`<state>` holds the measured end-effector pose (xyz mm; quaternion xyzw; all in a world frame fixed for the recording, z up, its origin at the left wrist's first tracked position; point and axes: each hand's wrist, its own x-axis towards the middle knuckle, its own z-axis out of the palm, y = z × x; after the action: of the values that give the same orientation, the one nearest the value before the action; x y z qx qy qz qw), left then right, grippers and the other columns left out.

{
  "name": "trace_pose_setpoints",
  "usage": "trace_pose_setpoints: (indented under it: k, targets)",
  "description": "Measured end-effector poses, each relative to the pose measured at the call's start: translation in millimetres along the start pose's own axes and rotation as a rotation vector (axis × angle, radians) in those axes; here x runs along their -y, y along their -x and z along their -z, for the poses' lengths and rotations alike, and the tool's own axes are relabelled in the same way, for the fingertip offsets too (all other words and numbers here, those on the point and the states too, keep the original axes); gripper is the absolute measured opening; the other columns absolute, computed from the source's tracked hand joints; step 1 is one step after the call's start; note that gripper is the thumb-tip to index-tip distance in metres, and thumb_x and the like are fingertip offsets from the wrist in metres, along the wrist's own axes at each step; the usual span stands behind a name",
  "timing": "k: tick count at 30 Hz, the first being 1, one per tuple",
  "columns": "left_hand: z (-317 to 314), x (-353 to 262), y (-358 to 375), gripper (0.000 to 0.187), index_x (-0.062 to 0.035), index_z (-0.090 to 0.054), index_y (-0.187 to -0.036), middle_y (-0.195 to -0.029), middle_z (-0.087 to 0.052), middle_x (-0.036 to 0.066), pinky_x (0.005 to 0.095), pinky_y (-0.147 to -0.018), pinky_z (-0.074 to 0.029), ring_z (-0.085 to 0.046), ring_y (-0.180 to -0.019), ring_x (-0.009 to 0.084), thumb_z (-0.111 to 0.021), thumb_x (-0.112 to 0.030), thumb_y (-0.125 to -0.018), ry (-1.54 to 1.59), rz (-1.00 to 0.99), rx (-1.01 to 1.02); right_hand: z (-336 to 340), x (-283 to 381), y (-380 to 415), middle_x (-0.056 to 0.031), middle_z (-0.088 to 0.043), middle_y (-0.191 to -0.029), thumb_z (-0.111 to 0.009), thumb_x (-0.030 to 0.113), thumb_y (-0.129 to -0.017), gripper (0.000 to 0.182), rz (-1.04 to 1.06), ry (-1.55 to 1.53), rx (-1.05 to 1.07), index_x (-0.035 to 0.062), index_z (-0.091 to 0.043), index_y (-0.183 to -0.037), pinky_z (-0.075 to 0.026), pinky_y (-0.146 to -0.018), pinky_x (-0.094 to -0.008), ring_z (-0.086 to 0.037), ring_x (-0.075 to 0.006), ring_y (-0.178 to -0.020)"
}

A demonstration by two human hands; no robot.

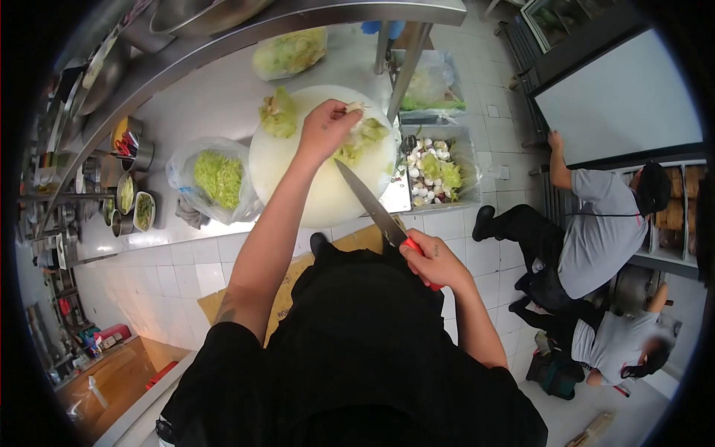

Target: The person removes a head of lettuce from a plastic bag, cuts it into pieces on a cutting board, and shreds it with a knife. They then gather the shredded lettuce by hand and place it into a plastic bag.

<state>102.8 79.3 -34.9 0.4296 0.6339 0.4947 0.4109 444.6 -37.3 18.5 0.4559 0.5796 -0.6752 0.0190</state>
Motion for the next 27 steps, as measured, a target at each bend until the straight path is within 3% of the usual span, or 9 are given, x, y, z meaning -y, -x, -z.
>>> trace_pose_setpoints:
  k: [2,6,12,15,18,19,27]
  targets:
    - [12,10,-10,0.037,0.0027,-0.077,-0.111,-0.098,-0.078,0.006,0.0284,-0.077,-0.055,-0.07,-0.085,0.0137,-0.087,-0.029,-0.096,-0.035,0.027,-0.021,5,6,13,-0.0027,-0.062,-0.07,-0.061,0.027,-0.115,0.021,0.008,0.041,-0.007,0.0075,-0.057,-0.108,-0.043,-0.043,-0.0298,-0.054,-0.0121,-0.045]
    - [35,6,-5,0.034,-0.0006,-0.076,-0.107,-0.096,-0.076,0.003,0.0296,-0.077,-0.055,-0.069,-0.087,0.0128,-0.086,-0.031,-0.096,-0.002,0.062,-0.027,10,1,23,-0.003,-0.061,-0.068,-0.061,0.025,-0.115,0.019,0.067,-0.155,-0.134,0.0059,-0.059,-0.113,-0.042,-0.042,-0.03,-0.054,-0.0121,-0.045]
    - [50,5,3,0.028,-0.0066,-0.072,-0.103,-0.093,-0.07,0.001,0.0292,-0.079,-0.058,-0.068,-0.083,0.0116,-0.082,-0.033,-0.101,0.126,0.266,-0.132,5,21,-52,-0.0031,-0.06,-0.069,-0.059,0.025,-0.116,0.021,0.311,-0.387,-0.123,0.0047,-0.06,-0.122,-0.042,-0.043,-0.0303,-0.052,-0.0127,-0.044]
    - [56,4,15,0.029,-0.0044,-0.072,-0.108,-0.095,-0.072,0.003,0.0303,-0.079,-0.061,-0.071,-0.083,0.0129,-0.078,-0.032,-0.104,0.217,0.258,-0.148,-5,43,-79,-0.0063,-0.061,-0.071,-0.055,0.025,-0.118,0.027,0.275,-0.39,-0.1,0.0035,-0.06,-0.134,-0.043,-0.044,-0.0299,-0.053,-0.0147,-0.044]
    - [65,9,30,0.03,-0.0018,-0.07,-0.112,-0.099,-0.074,0.007,0.0315,-0.078,-0.062,-0.074,-0.084,0.0156,-0.077,-0.03,-0.105,0.28,0.282,-0.182,-10,61,-83,-0.0068,-0.061,-0.072,-0.056,0.026,-0.117,0.029,0.253,-0.373,-0.007,0.0032,-0.06,-0.135,-0.044,-0.044,-0.0305,-0.054,-0.0152,-0.044]
    - [66,13,36,0.03,-0.0012,-0.07,-0.112,-0.1,-0.074,0.008,0.0317,-0.078,-0.062,-0.075,-0.085,0.0163,-0.076,-0.03,-0.105,0.289,0.303,-0.192,-11,63,-90,-0.0065,-0.062,-0.072,-0.056,0.026,-0.116,0.024,0.239,-0.339,-0.005,0.003,-0.06,-0.125,-0.044,-0.043,-0.0331,-0.054,-0.0156,-0.044]
    - [84,48,86,0.025,-0.0017,-0.07,-0.115,-0.102,-0.074,0.008,0.0332,-0.079,-0.062,-0.075,-0.086,0.018,-0.074,-0.025,-0.107,0.418,0.34,-0.25,-23,70,-130,-0.0075,-0.061,-0.07,-0.056,0.029,-0.116,0.028,0.069,-0.3,0.023,0.0023,-0.06,-0.124,-0.044,-0.043,-0.0346,-0.053,-0.0174,-0.043]
